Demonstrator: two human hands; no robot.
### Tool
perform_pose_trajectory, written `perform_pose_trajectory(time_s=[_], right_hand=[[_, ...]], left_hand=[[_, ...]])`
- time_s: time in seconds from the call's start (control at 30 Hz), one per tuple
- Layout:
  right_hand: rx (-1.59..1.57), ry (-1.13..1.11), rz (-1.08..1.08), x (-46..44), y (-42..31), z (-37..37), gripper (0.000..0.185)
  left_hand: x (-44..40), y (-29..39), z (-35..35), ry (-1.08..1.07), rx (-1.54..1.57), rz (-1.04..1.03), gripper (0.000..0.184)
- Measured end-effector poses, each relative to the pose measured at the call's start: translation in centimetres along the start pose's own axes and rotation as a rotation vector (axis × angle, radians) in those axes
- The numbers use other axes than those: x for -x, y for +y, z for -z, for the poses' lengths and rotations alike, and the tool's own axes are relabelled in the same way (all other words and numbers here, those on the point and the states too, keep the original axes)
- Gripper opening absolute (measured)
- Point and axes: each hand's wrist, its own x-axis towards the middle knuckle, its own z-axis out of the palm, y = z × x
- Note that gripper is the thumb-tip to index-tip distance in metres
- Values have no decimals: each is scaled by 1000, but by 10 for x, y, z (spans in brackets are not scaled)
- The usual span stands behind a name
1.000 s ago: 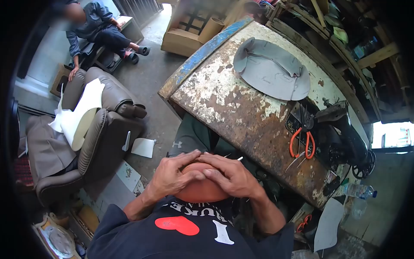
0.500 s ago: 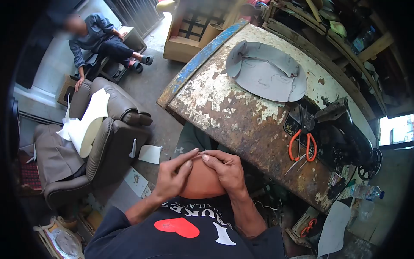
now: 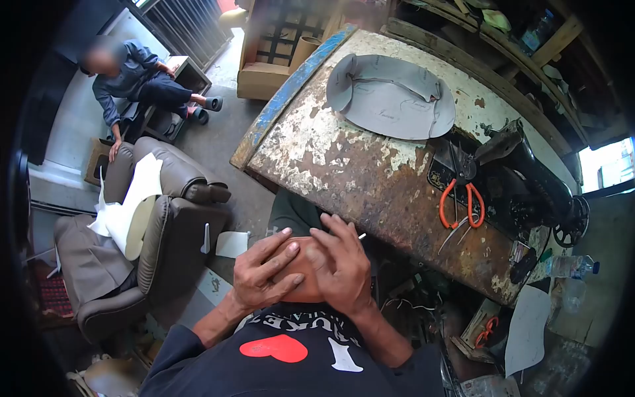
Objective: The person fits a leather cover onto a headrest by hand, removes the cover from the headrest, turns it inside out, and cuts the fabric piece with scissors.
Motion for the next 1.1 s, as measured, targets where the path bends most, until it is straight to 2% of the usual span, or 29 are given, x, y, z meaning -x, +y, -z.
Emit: perform_pose_trajectory(time_s=[0.03,0.1,0.17,0.23,0.3,0.33,0.37,0.4,0.43,0.5,0.53,0.57,0.63,0.7,0.77,0.8,0.83,0.9,0.97,1.03,1.1], right_hand=[[174,80,103,3,-4,-4,24],[81,127,60,7,4,-11,21],[107,284,34,8,4,-14,18],[143,341,89,9,1,-14,19],[251,405,-110,15,-10,-10,25],[179,445,-212,17,-11,-8,29],[182,464,-217,21,-8,-3,29],[241,432,-236,30,-3,5,29],[301,401,-266,40,1,11,31],[282,372,-325,54,7,16,36],[273,341,-315,56,7,15,37],[261,308,-288,52,7,13,37],[187,319,-303,48,0,6,34],[-95,318,-302,37,-2,-4,32],[-229,240,-377,32,-2,-2,32],[-333,218,-480,30,-6,-1,32],[-428,194,-572,26,-7,1,32],[-492,208,-554,24,1,-2,27],[-789,290,-602,21,0,-7,18],[-862,323,-608,25,4,-8,13],[-937,366,-615,26,12,-10,8]], left_hand=[[2,1,1,-4,0,4,55],[6,4,1,12,-40,-54,53],[10,7,-1,23,-35,-44,51],[13,9,-5,33,-43,-69,51],[20,14,-10,23,27,-38,47],[26,11,-11,-9,268,88,43],[27,7,-11,-46,506,214,40],[25,3,-3,-141,622,327,44],[13,6,-2,-168,635,325,44],[-9,19,-9,-264,522,469,54],[-1,9,-18,-405,487,401,63],[-4,10,-17,-410,494,383,63],[-7,17,-7,-439,505,565,64],[-6,15,0,-423,451,560,64],[-8,13,4,-419,612,746,64],[-9,12,2,-407,615,769,64],[-9,11,0,-397,616,771,64],[-11,8,-4,-412,603,709,66],[-13,8,-7,-389,615,710,66],[-14,8,-8,-422,487,550,68],[-17,12,-7,-421,466,524,71]])
